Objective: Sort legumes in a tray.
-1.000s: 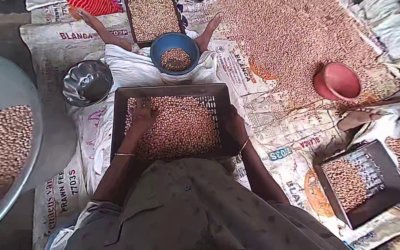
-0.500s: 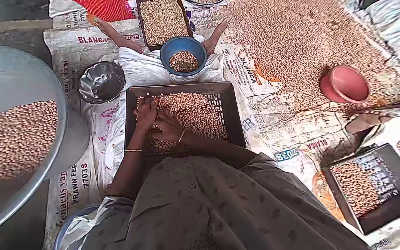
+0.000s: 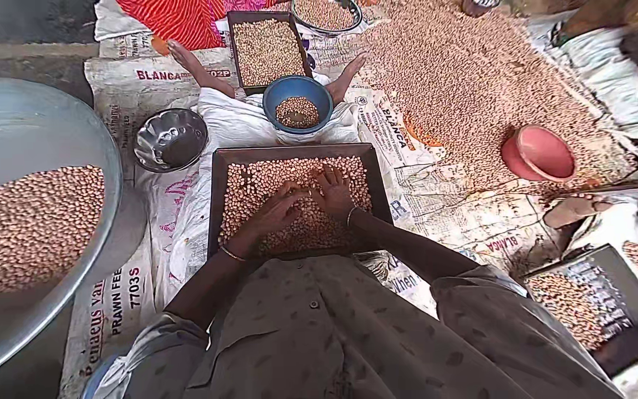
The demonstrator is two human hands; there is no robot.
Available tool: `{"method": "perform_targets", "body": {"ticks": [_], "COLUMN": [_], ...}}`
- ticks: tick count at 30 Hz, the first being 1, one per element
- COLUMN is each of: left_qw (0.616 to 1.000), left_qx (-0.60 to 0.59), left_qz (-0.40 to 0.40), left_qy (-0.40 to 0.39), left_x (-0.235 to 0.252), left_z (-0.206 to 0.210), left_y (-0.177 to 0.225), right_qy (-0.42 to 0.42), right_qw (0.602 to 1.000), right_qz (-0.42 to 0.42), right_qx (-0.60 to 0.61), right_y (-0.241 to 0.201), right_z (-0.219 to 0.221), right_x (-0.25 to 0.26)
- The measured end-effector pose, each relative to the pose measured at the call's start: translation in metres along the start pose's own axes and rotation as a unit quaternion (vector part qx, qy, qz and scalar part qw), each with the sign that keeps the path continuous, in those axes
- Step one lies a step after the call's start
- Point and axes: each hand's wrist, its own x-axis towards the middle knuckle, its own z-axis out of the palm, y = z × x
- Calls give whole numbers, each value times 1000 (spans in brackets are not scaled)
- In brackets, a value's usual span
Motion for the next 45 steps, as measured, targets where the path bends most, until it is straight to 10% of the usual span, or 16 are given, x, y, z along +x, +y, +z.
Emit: {"method": "perform_targets", "body": {"ticks": [3, 6, 9, 17, 22, 27, 31, 36, 42, 45], "left_qw": [976, 917, 912, 993, 993, 923, 960, 989, 997, 964], "left_qx": [61, 38, -40, 47, 53, 2, -32, 48, 55, 88], "left_qz": [-121, -277, -334, -5, -53, -238, -229, -54, -51, -168], "left_qy": [171, 284, 234, -111, 90, 301, 161, -129, 28, 187], "left_x": [-6, -18, -24, 2, 4, -18, -17, -4, 4, -4], "left_z": [-19, -35, -42, 5, -6, -36, -40, -2, -6, -24], "left_y": [-13, -29, -28, 3, -9, -27, -23, 4, -1, -16], "right_qy": [60, -102, -247, -125, 48, -145, -255, -184, 107, 4], "right_qw": [995, 978, 928, 992, 998, 977, 931, 979, 992, 995], "right_qz": [-73, -170, -269, -5, -24, -137, -255, -79, -49, -72], "right_qx": [23, 59, 68, -35, 18, 77, 52, -36, 51, 75], "right_y": [-60, -132, -140, 12, -19, -134, -112, 1, 0, -80], "right_z": [37, 34, 14, -28, 17, 28, -8, -37, 18, 32], "right_x": [45, 44, 4, -55, 17, 37, -26, -65, 15, 46]}}
